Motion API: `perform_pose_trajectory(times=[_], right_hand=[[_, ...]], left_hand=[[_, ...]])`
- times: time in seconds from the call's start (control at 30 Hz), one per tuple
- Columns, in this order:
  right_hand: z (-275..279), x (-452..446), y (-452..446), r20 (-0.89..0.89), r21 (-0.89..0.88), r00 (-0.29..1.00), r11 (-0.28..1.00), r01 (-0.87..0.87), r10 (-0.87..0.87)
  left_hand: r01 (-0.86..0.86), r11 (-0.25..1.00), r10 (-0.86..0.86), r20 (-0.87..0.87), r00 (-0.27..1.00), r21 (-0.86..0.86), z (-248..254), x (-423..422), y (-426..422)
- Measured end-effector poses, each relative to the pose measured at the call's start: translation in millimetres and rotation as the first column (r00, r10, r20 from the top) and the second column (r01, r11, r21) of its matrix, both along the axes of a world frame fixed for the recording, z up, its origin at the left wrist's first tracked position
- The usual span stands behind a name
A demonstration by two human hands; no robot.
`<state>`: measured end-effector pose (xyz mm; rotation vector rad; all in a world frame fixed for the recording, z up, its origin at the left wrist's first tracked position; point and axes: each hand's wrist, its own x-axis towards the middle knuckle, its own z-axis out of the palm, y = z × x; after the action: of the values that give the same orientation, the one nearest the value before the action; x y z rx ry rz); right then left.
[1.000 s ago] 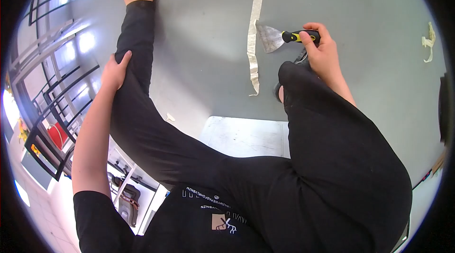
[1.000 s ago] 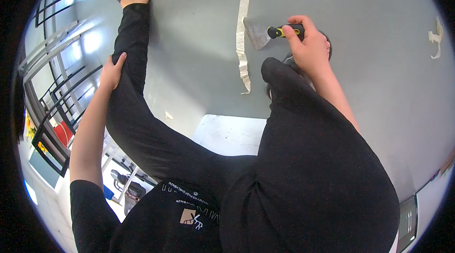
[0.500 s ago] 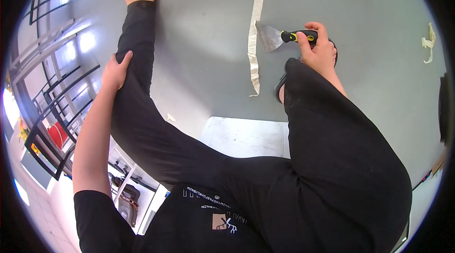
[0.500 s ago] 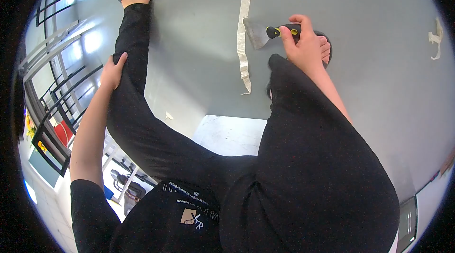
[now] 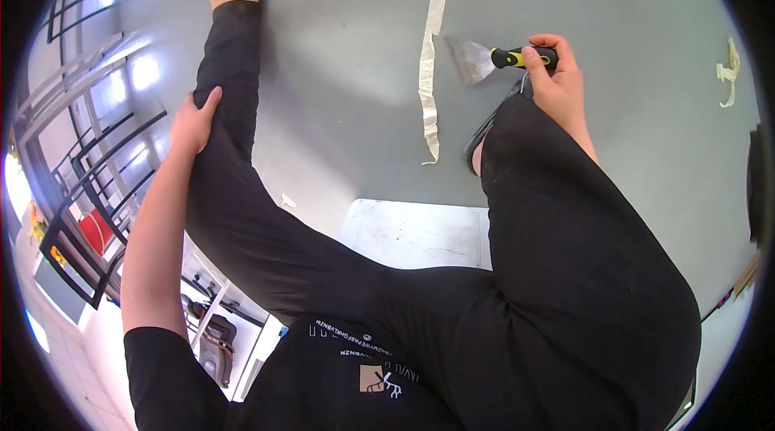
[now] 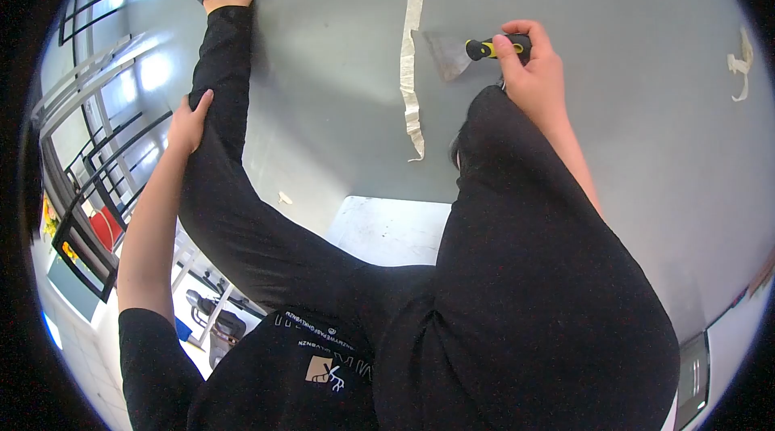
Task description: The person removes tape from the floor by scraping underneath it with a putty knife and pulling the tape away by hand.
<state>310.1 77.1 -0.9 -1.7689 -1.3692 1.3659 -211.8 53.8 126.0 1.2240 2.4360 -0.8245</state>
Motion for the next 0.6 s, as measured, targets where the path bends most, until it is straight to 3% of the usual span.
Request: perform_pose_trajectory(times=[0.07,0.1,0.17,0.23,0.3,0.33,0.43,0.47,0.6], right_hand=[[8,-16,-7,0.159,0.216,0.987,0.976,-0.033,-0.002],[11,-14,-5,0.158,0.216,0.987,0.976,-0.027,-0.007],[15,-5,1,0.089,-0.105,0.994,0.993,-0.051,0.061],[13,0,4,0.06,-0.103,0.995,0.992,-0.069,0.076],[9,0,5,-0.121,0.075,0.989,0.992,0.1,-0.09],[4,-4,2,0.04,0.095,0.999,0.995,0.012,-0.016],[5,-1,-1,0.084,0.079,0.996,0.997,-0.023,0.017],[14,2,5,0.013,-0.035,0.998,0.998,-0.055,0.055],[20,3,13,-0.088,-0.03,0.996,1.0,0.006,-0.008]], left_hand=[[0.011,1.0,-0.011,0.003,1.0,-0.028,1,-2,2],[0.016,0.999,-0.016,0.003,1.0,-0.028,1,-2,3],[0.012,1.0,-0.012,-0.012,1.0,-0.029,-1,-4,2],[0.015,1.0,-0.015,-0.005,1.0,-0.023,-3,-5,2],[0.003,1.0,-0.003,-0.002,1.0,-0.017,-2,-3,1],[-0.003,0.999,0.003,-0.012,1.0,-0.032,0,-1,1],[0.009,0.999,-0.01,-0.024,1.0,-0.039,0,-1,3],[0.016,0.999,-0.017,-0.024,1.0,-0.031,-1,-1,2],[0.001,1.0,-0.001,-0.002,1.0,0.002,-1,1,1]])
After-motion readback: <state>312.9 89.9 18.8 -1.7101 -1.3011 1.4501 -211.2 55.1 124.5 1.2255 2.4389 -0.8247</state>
